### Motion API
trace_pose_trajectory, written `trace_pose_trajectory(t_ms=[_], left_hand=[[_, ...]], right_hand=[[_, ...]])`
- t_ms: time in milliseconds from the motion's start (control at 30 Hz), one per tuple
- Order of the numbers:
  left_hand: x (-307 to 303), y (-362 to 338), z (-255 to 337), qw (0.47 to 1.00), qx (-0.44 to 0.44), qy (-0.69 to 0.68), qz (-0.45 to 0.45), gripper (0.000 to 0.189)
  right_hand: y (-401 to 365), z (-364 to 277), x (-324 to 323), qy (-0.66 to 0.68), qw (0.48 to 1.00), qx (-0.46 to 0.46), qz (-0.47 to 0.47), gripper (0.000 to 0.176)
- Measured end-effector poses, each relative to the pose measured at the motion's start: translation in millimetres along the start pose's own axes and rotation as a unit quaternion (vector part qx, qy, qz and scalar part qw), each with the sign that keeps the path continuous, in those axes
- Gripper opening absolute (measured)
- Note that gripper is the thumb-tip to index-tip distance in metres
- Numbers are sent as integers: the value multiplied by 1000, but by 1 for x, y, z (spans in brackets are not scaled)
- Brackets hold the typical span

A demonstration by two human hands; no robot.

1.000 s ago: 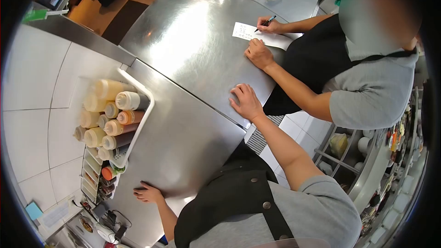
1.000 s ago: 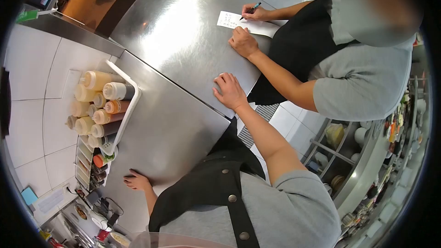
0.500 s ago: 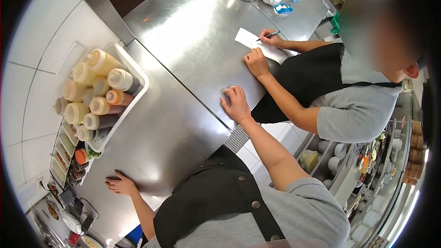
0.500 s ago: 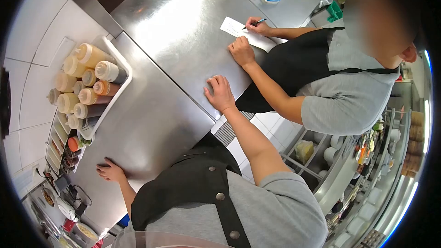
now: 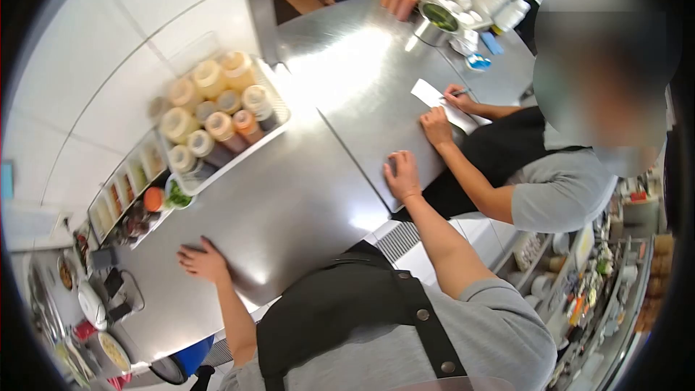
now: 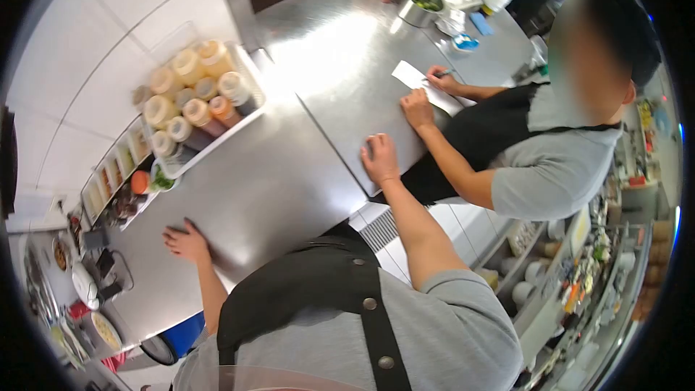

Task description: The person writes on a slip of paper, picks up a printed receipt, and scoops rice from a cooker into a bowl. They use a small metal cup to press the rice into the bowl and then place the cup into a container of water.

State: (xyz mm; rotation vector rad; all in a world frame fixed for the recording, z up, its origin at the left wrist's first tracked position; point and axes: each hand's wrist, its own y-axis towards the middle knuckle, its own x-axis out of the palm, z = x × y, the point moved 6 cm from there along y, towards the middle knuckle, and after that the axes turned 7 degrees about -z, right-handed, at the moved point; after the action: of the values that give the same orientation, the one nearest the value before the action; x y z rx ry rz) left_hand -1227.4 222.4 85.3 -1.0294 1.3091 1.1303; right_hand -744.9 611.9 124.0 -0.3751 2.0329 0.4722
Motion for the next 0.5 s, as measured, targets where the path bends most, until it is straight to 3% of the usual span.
trace_pose_trajectory(t_ms=[500], left_hand=[[-12, -4, -3, 995, -2, -92, -25, 85]], right_hand=[[-9, -6, -4, -27, 999, 14, 16, 25]])
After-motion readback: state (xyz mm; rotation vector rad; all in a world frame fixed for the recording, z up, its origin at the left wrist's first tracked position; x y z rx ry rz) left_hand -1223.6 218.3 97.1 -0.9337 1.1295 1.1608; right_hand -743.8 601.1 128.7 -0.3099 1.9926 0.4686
